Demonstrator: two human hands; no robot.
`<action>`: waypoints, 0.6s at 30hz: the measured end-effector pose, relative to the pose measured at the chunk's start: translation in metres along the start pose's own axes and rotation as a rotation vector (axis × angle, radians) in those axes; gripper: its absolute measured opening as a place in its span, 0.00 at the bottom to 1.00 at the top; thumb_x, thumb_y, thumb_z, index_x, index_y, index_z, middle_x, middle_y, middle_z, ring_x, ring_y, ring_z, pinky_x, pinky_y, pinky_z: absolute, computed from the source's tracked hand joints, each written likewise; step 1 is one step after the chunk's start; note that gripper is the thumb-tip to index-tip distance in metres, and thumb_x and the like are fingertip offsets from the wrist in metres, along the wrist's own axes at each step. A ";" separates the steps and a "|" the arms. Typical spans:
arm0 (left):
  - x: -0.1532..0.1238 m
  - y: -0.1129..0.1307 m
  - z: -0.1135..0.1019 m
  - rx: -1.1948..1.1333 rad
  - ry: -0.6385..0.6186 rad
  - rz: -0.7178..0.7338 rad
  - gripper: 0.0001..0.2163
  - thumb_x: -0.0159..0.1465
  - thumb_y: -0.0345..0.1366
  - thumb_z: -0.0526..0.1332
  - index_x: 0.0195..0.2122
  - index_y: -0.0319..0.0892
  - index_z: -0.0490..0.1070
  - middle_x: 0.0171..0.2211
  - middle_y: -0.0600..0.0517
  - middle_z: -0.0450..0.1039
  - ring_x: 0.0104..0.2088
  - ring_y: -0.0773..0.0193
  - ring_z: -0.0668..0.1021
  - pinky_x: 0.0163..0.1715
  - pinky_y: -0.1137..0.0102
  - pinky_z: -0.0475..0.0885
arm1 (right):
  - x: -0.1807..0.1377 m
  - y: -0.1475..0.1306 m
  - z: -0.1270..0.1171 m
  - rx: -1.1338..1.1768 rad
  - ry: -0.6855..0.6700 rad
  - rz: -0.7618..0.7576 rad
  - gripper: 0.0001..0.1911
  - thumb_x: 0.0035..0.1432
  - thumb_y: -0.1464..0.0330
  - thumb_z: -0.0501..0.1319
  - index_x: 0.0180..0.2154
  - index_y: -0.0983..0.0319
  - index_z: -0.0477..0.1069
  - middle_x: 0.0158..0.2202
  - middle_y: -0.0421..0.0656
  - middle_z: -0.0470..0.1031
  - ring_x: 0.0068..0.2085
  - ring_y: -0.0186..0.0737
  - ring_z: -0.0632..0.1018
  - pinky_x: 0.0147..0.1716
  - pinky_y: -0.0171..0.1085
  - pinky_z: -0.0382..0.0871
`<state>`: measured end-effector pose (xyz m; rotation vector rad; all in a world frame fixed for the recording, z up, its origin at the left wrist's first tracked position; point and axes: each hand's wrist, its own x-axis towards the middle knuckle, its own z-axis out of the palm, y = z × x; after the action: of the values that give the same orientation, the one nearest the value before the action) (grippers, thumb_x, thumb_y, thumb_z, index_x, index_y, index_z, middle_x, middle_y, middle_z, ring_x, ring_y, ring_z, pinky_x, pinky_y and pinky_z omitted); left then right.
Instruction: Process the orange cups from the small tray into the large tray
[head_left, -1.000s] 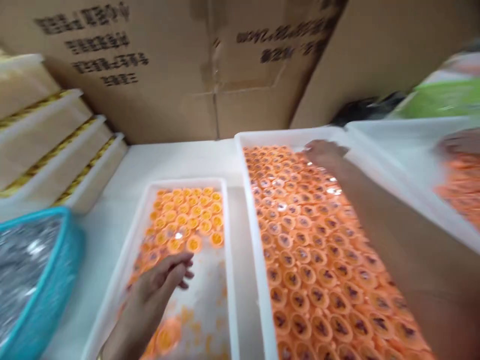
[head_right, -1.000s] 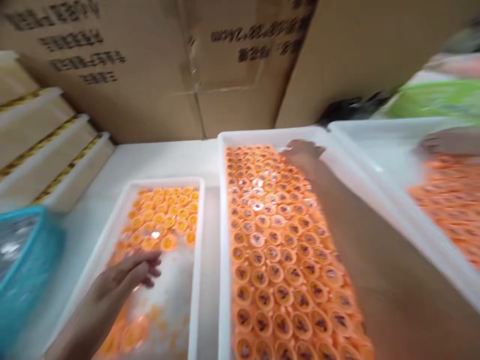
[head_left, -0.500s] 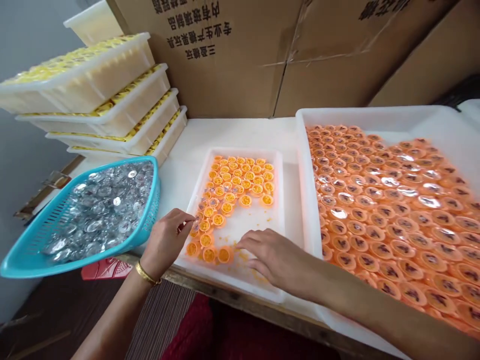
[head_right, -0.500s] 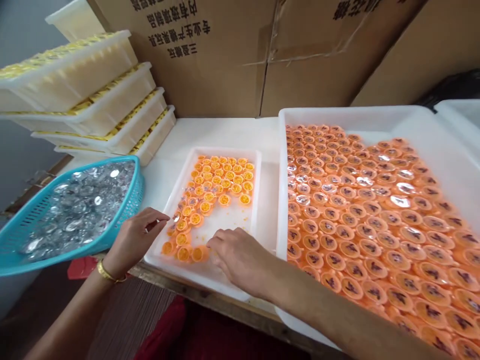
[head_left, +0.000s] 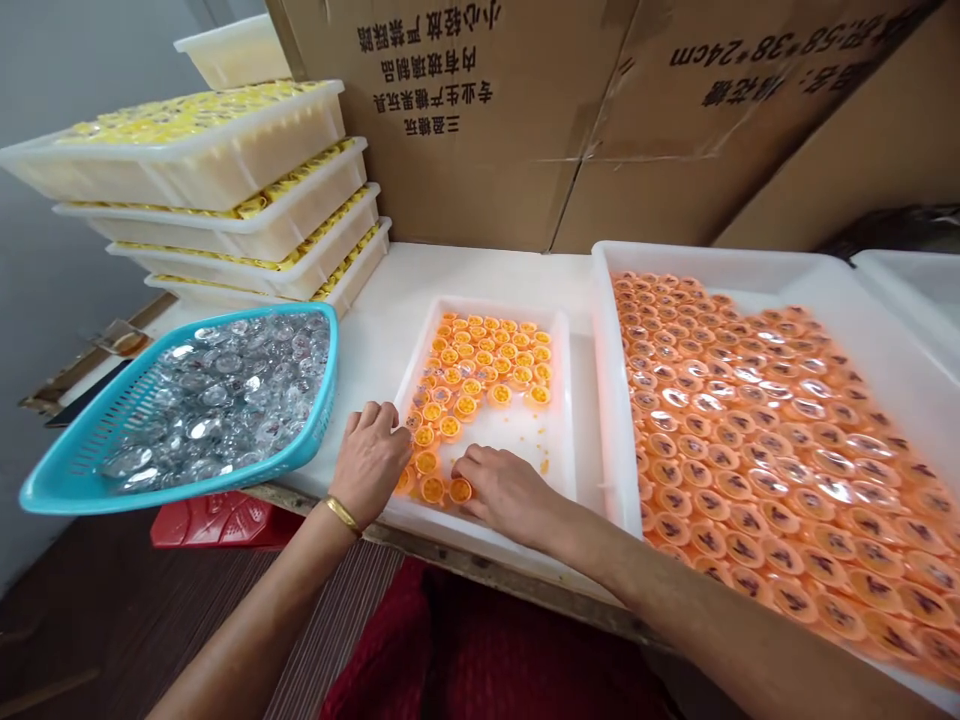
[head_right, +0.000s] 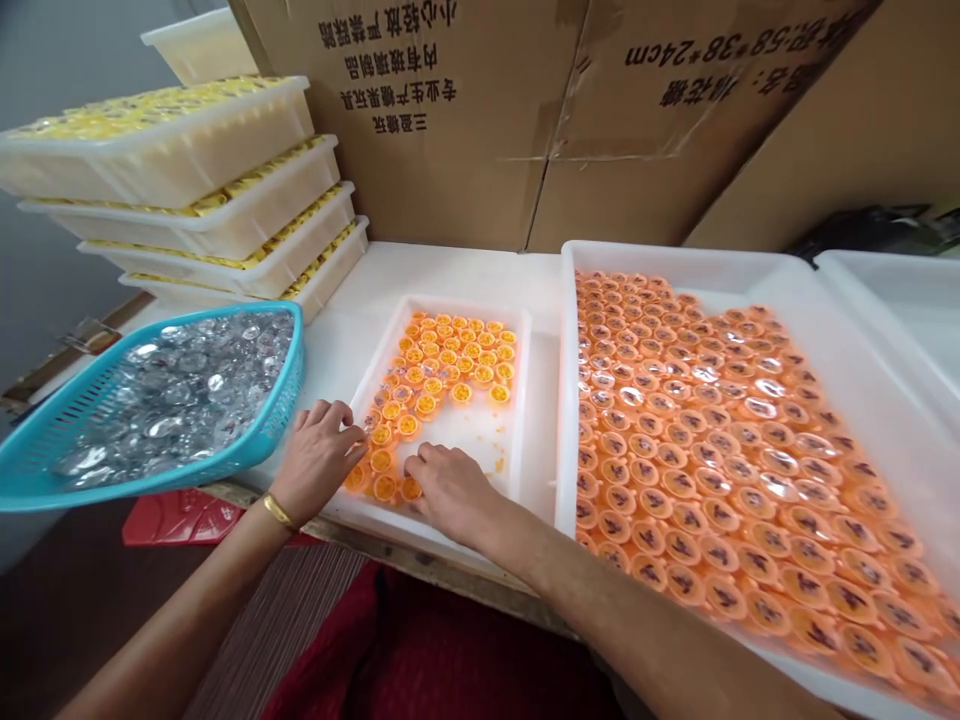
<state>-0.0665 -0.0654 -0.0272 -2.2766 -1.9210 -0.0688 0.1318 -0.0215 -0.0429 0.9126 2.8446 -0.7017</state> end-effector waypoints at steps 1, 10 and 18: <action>0.001 0.000 0.002 0.002 0.001 0.013 0.06 0.61 0.34 0.59 0.28 0.43 0.75 0.34 0.45 0.69 0.39 0.51 0.68 0.35 0.59 0.60 | -0.001 0.001 -0.001 -0.013 0.003 0.004 0.10 0.56 0.67 0.61 0.40 0.64 0.71 0.40 0.48 0.72 0.39 0.45 0.74 0.38 0.41 0.67; -0.007 -0.003 -0.003 -0.290 0.020 -0.029 0.07 0.62 0.30 0.56 0.26 0.41 0.69 0.31 0.48 0.71 0.36 0.55 0.68 0.35 0.60 0.61 | -0.021 0.027 -0.008 0.278 0.288 0.221 0.12 0.54 0.69 0.63 0.40 0.63 0.67 0.42 0.47 0.71 0.41 0.42 0.74 0.41 0.42 0.68; 0.000 0.040 -0.011 -1.523 -0.089 -0.407 0.10 0.63 0.41 0.57 0.30 0.41 0.67 0.34 0.49 0.73 0.40 0.60 0.74 0.39 0.66 0.67 | -0.031 0.026 -0.016 1.327 0.391 0.314 0.19 0.53 0.63 0.62 0.47 0.58 0.63 0.43 0.42 0.66 0.32 0.31 0.77 0.37 0.40 0.74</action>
<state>-0.0265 -0.0735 -0.0198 -2.2819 -2.7846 -2.1172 0.1728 -0.0122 -0.0330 1.6403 2.0498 -2.6399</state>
